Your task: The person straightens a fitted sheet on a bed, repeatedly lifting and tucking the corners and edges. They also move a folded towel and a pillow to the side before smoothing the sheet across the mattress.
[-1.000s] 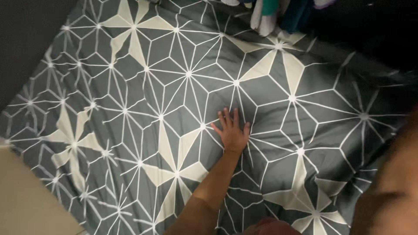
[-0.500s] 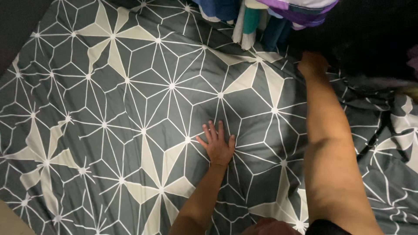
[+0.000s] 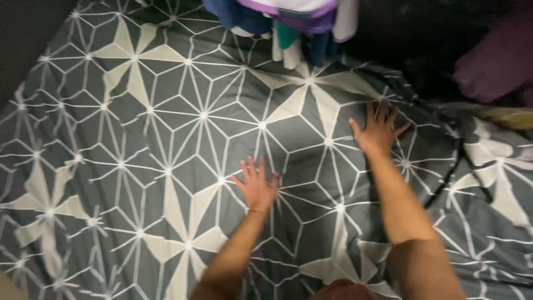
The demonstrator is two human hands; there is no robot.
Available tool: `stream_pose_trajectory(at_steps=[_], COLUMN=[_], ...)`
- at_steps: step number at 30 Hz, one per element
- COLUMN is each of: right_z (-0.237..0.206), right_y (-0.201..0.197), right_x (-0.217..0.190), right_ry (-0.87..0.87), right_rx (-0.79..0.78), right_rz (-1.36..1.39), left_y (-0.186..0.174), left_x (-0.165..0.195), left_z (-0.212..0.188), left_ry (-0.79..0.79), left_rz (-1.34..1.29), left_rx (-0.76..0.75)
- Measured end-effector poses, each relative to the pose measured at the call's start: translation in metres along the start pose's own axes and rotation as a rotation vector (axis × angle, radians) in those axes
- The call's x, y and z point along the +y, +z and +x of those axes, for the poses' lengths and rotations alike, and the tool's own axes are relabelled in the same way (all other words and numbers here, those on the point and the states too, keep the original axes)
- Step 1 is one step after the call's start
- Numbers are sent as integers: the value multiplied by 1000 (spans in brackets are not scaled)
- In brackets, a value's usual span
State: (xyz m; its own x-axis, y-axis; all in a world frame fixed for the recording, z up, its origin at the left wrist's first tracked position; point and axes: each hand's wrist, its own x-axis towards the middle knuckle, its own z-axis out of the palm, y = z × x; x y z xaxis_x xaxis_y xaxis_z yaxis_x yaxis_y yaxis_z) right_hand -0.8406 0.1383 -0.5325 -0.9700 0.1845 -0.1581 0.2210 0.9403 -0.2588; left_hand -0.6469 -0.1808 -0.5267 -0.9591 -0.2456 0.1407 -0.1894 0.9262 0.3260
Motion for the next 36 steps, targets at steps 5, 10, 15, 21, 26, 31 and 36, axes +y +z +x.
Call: stream_pose_trajectory(at_steps=[5,10,15,21,26,31,36], right_z=[-29,-35,-43,-13,25,63,113], right_y=[-17,-44,-62,-64,-46,-31,-28], right_x=[5,-12,-17,-19,-8,19,56], right_ry=[-119,-83,-86,-87,-7,54,6], right_rx=[266,277,330,380,210,59,31], right_rz=[-29,-66,-102,-156,-63,85,108], left_y=[12,71,80,55,69,50,52], left_x=[72,233,325,347,272,148,68], left_z=[102,244,285,329,248,205,217], left_ry=[275,272,419,669,536,341,253], left_rz=[-457,-212,-245,-848,-399,-66,-20], left_rx=[153,-248,2,448,-74,-299,-241])
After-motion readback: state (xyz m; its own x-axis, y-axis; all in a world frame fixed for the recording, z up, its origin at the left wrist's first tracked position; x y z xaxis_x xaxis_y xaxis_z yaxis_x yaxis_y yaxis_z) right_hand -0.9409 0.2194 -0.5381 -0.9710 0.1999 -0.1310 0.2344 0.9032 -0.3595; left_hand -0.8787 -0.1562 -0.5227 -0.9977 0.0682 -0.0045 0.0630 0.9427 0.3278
